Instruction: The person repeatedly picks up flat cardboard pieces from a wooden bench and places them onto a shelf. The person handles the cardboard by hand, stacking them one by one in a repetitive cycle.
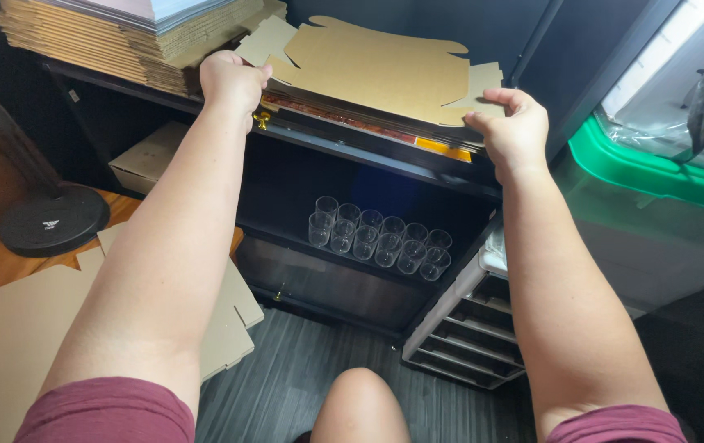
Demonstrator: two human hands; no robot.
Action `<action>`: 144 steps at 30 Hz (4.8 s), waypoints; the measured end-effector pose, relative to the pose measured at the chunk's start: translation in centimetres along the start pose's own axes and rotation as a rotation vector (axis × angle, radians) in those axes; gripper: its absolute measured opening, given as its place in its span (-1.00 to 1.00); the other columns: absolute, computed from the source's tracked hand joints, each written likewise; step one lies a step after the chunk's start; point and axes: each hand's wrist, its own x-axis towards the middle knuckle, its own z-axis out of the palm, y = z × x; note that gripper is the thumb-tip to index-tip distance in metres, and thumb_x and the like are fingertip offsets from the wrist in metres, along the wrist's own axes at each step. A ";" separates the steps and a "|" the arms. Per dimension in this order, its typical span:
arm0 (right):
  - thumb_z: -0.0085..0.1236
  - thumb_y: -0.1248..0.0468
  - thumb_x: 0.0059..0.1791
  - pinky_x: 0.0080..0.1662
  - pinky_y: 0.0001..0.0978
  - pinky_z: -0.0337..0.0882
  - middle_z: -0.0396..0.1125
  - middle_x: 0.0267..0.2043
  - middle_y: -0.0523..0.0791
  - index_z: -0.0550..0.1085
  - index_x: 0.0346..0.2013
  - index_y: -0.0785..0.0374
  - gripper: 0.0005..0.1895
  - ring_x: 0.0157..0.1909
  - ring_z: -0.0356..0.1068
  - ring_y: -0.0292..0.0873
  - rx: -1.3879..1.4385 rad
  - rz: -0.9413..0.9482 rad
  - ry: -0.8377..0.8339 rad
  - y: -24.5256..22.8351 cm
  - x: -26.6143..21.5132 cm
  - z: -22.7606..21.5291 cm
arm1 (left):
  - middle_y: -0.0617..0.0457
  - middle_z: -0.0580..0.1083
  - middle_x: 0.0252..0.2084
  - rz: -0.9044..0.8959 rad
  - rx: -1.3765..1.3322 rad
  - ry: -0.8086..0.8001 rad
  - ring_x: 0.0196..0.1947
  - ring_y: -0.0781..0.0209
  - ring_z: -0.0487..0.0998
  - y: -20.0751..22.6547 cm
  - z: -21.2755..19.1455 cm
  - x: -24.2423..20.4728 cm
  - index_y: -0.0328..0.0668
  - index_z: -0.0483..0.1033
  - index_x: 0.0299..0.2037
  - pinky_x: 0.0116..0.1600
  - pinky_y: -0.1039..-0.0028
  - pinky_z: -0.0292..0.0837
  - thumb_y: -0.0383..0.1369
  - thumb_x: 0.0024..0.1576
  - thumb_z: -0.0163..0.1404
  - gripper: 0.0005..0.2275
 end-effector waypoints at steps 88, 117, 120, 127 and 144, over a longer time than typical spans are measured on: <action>0.06 -0.05 0.11 0.34 0.34 0.17 0.33 0.36 -0.08 0.45 0.31 -0.01 -0.50 0.43 0.23 0.14 -0.288 -0.661 -0.947 6.8 -41.4 32.2 | -0.21 0.40 0.15 0.235 0.773 0.734 0.19 -0.33 0.47 -41.1 -38.7 -23.4 -0.37 0.54 0.12 0.40 -0.33 0.04 -0.40 -0.26 0.27 -0.38; 0.03 -0.18 0.11 0.48 0.13 0.01 0.22 0.44 -0.33 0.35 0.38 -0.27 -0.47 0.55 0.05 -0.11 -0.427 -0.499 -0.974 6.5 -41.8 31.8 | -0.04 0.46 0.02 0.155 1.033 0.790 0.04 -0.11 0.46 -41.2 -38.5 -24.0 -0.22 0.62 0.03 0.24 0.04 0.22 -0.20 -0.15 0.30 -0.49; 0.03 -0.18 0.11 0.48 0.13 0.00 0.21 0.44 -0.34 0.35 0.37 -0.28 -0.47 0.55 0.05 -0.12 -0.431 -0.501 -0.976 6.4 -41.8 31.8 | -0.07 0.47 0.01 0.190 1.009 0.806 0.02 -0.12 0.47 -41.7 -38.7 -23.9 -0.29 0.63 0.01 0.22 0.05 0.25 -0.21 -0.16 0.32 -0.48; 0.04 -0.14 0.11 0.47 0.15 0.01 0.22 0.44 -0.31 0.36 0.38 -0.25 -0.48 0.55 0.06 -0.09 -0.418 -0.506 -0.977 6.3 -41.8 31.8 | -0.07 0.46 0.06 0.173 0.943 0.787 0.07 -0.16 0.44 -42.5 -38.9 -23.7 -0.30 0.63 0.03 0.31 0.00 0.17 -0.23 -0.10 0.34 -0.51; 0.03 -0.14 0.12 0.48 0.16 0.01 0.21 0.45 -0.32 0.35 0.38 -0.23 -0.47 0.55 0.05 -0.08 -0.443 -0.494 -0.989 6.0 -41.9 31.7 | -0.09 0.47 0.07 0.142 0.751 0.756 0.12 -0.20 0.47 -41.1 -38.6 -23.8 -0.22 0.49 0.18 0.36 -0.22 0.08 -0.29 -0.06 0.38 -0.43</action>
